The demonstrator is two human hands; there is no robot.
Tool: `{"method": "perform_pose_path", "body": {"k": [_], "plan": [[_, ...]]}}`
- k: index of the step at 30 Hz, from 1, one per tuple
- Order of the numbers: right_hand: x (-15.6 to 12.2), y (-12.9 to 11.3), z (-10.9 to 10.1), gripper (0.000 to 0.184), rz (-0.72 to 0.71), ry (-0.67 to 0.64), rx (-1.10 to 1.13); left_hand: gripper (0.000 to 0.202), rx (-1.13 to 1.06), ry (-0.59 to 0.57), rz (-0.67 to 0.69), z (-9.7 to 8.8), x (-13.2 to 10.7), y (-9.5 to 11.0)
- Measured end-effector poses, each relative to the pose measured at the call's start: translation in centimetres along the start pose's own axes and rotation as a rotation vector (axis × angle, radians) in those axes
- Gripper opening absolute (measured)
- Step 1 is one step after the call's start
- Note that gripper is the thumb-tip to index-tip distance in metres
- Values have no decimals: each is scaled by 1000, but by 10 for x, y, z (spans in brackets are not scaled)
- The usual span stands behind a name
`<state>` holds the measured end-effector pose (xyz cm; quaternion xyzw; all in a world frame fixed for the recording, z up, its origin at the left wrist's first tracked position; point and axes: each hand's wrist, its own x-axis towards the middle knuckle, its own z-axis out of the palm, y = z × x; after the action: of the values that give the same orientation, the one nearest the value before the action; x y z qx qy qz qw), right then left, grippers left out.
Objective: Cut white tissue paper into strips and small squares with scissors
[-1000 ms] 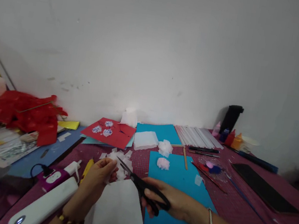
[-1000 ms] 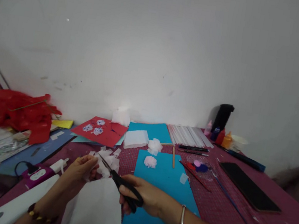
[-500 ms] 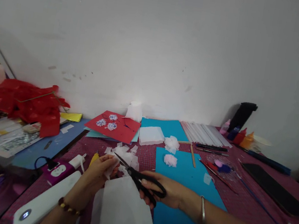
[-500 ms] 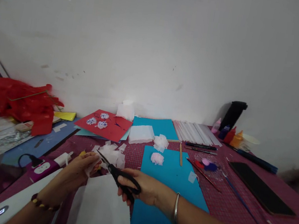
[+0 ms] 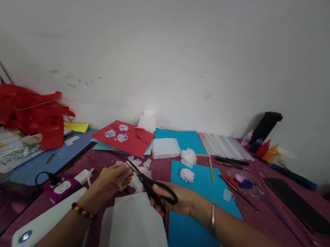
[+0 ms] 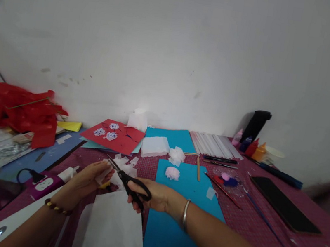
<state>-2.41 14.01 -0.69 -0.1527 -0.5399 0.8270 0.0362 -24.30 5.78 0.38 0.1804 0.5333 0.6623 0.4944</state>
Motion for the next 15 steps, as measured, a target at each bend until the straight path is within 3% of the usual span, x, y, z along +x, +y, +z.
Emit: {"method": "perform_pose_path", "body": {"k": [6, 10, 15], "plan": [[-18, -5, -16, 58, 73, -58, 46, 20, -37, -21, -54, 7, -14, 5], [-45, -15, -28, 55, 25, -15, 35, 9, 23, -50, -53, 14, -20, 7], [-99, -27, -51, 55, -130, 77, 33, 36, 170, -137, -15, 26, -17, 0]]}}
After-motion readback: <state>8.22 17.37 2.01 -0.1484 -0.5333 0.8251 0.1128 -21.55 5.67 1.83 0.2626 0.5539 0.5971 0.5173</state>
